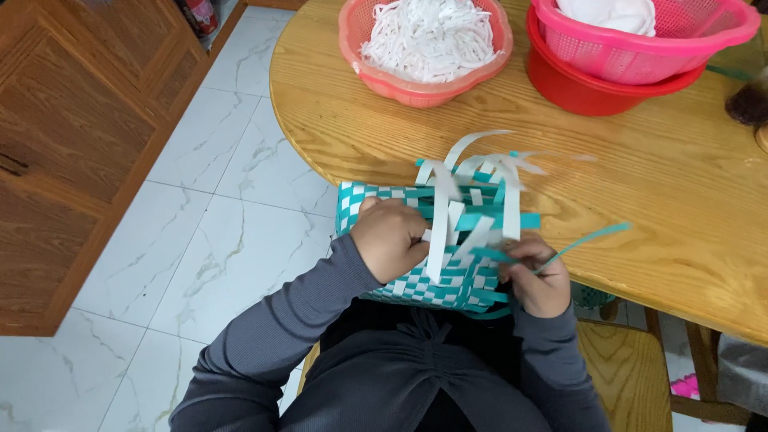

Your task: Weaving a plastic basket by interlacing and tucking in plastic strips.

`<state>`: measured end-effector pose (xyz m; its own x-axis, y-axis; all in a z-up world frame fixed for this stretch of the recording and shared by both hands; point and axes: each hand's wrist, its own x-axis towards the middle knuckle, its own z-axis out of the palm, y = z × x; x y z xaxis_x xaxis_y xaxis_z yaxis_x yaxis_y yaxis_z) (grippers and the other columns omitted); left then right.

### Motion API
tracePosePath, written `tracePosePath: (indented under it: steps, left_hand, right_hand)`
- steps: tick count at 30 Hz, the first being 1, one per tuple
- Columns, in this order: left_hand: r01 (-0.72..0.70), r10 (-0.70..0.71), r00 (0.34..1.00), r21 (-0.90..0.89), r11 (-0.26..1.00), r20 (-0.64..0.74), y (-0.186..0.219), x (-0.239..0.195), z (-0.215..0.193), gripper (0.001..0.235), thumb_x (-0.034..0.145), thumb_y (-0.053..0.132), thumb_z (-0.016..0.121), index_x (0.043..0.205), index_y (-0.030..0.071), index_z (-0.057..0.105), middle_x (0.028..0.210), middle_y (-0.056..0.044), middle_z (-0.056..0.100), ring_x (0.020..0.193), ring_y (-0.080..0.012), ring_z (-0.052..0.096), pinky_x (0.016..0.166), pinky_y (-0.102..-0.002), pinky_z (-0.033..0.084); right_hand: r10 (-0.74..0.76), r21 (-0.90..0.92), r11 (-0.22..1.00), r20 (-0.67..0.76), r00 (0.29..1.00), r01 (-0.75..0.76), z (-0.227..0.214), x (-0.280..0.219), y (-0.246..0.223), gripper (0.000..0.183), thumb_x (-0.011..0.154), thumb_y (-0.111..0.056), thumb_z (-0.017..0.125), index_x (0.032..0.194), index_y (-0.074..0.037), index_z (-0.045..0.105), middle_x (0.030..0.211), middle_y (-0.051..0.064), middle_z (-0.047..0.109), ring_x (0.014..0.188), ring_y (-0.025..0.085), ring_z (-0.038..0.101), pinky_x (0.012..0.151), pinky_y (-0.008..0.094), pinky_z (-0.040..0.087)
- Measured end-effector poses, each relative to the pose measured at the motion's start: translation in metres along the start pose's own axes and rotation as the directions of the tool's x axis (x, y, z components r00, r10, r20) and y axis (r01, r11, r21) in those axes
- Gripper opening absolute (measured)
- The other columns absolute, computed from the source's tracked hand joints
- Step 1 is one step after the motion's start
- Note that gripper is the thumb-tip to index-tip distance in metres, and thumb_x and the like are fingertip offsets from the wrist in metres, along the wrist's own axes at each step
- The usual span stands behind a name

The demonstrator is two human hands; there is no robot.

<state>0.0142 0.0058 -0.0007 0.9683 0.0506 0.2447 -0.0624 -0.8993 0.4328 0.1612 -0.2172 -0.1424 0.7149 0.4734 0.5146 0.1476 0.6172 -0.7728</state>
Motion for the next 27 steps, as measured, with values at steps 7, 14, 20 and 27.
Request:
tracePosePath:
  steps: [7,14,20,27]
  left_hand:
    - [0.028,-0.028,0.999,-0.012,1.0,0.02,-0.008,0.009,0.006,0.021,0.082,0.014,0.059,0.062,0.01,0.06,0.056,-0.003,0.053,0.066,-0.0243,0.053,0.077,-0.037,0.03]
    - [0.014,-0.016,0.999,0.046,0.999,0.045,0.001,0.011,-0.007,0.016,0.083,0.014,0.062,0.067,0.01,0.065,0.061,-0.002,0.056,0.069,-0.0233,0.055,0.075,-0.037,0.032]
    - [0.02,-0.021,1.0,0.015,1.0,0.018,-0.011,0.015,-0.002,0.014,0.084,0.014,0.06,0.071,0.01,0.065,0.064,-0.002,0.056,0.073,-0.0241,0.056,0.076,-0.038,0.035]
    - [-0.001,0.001,0.998,0.006,1.0,-0.067,-0.019,0.016,0.008,0.007,0.083,0.015,0.063,0.082,0.011,0.068,0.073,-0.003,0.061,0.078,-0.026,0.061,0.078,-0.039,0.041]
  right_hand:
    - [0.279,-0.101,0.945,-0.251,0.927,-0.312,-0.046,-0.023,0.046,0.016,0.083,0.005,0.066,0.097,0.009,0.059,0.065,0.009,0.049,0.047,0.008,0.041,0.04,0.023,0.035]
    - [0.121,-0.223,0.958,-0.261,0.958,-0.182,-0.031,-0.012,0.033,0.008,0.084,0.005,0.066,0.088,0.003,0.058,0.087,0.01,0.06,0.066,0.014,0.059,0.056,0.021,0.046]
    - [0.17,-0.205,0.948,-0.314,0.934,-0.241,-0.024,-0.018,0.03,0.007,0.087,0.002,0.063,0.089,0.003,0.056,0.066,0.003,0.054,0.046,0.006,0.049,0.039,0.016,0.035]
    - [0.227,-0.128,0.951,-0.333,0.915,-0.282,-0.028,-0.019,0.031,0.008,0.092,-0.005,0.06,0.095,-0.005,0.053,0.07,0.004,0.056,0.046,0.008,0.051,0.042,0.014,0.041]
